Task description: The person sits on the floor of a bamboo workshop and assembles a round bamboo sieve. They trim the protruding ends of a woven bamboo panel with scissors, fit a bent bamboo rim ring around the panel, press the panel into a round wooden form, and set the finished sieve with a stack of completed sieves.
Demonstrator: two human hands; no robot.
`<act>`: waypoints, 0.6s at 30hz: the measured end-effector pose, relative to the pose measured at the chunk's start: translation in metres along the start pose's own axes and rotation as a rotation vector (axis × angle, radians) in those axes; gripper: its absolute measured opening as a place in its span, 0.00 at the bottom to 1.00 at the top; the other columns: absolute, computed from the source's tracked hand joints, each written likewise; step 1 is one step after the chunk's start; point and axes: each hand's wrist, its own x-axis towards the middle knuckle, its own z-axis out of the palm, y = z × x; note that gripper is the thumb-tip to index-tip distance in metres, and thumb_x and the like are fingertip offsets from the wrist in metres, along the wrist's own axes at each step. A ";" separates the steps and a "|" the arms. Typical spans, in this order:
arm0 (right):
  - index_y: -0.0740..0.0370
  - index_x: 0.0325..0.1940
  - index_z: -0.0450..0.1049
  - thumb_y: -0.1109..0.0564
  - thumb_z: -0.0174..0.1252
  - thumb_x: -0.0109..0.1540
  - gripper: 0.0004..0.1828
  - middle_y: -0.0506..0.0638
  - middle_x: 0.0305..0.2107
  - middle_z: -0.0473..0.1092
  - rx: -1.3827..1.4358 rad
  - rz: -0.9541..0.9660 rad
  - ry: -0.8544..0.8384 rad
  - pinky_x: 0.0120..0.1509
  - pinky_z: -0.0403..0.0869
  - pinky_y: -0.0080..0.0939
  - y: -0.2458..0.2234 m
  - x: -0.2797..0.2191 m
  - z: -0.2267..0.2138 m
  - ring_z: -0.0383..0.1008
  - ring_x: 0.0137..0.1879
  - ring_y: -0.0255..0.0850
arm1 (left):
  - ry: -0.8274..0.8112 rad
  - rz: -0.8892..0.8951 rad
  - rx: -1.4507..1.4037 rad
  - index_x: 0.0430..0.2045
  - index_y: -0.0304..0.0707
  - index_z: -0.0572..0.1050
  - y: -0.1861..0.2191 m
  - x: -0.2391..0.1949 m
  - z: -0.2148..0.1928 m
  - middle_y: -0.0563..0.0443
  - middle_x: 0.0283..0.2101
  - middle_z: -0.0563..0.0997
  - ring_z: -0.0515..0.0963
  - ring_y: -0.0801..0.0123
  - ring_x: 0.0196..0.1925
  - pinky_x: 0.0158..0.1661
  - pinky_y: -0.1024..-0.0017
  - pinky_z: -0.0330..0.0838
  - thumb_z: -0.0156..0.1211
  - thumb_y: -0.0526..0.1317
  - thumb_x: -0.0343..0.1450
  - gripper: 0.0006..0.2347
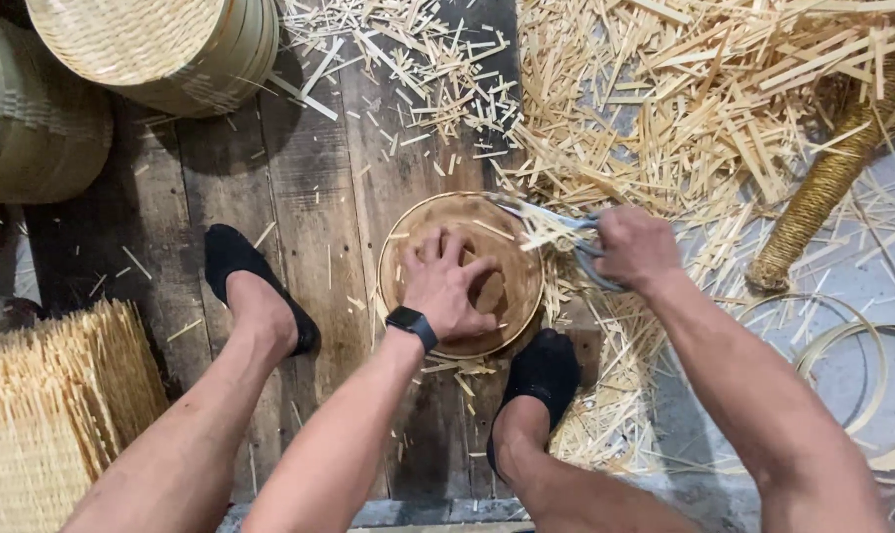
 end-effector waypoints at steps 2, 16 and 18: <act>0.59 0.40 0.75 0.42 0.60 0.62 0.18 0.52 0.29 0.70 0.028 -0.053 0.084 0.37 0.74 0.41 -0.002 -0.005 -0.016 0.71 0.34 0.41 | -0.064 0.176 0.056 0.51 0.67 0.77 -0.005 0.004 -0.005 0.43 0.63 0.65 0.53 0.38 0.71 0.62 0.28 0.46 0.79 0.61 0.44 0.37; 0.61 0.50 0.77 0.34 0.65 0.59 0.30 0.55 0.37 0.73 0.353 0.429 -0.133 0.52 0.76 0.52 0.036 0.010 -0.008 0.74 0.44 0.48 | -0.172 0.421 0.166 0.49 0.65 0.78 -0.019 0.007 -0.016 0.45 0.64 0.66 0.56 0.42 0.71 0.62 0.33 0.50 0.82 0.58 0.41 0.38; 0.66 0.51 0.75 0.31 0.70 0.56 0.37 0.59 0.41 0.71 0.450 0.606 -0.046 0.53 0.74 0.54 0.047 0.006 0.007 0.73 0.46 0.51 | -0.134 0.413 0.138 0.48 0.65 0.79 -0.020 0.007 -0.004 0.46 0.64 0.68 0.58 0.44 0.72 0.63 0.35 0.51 0.81 0.59 0.41 0.37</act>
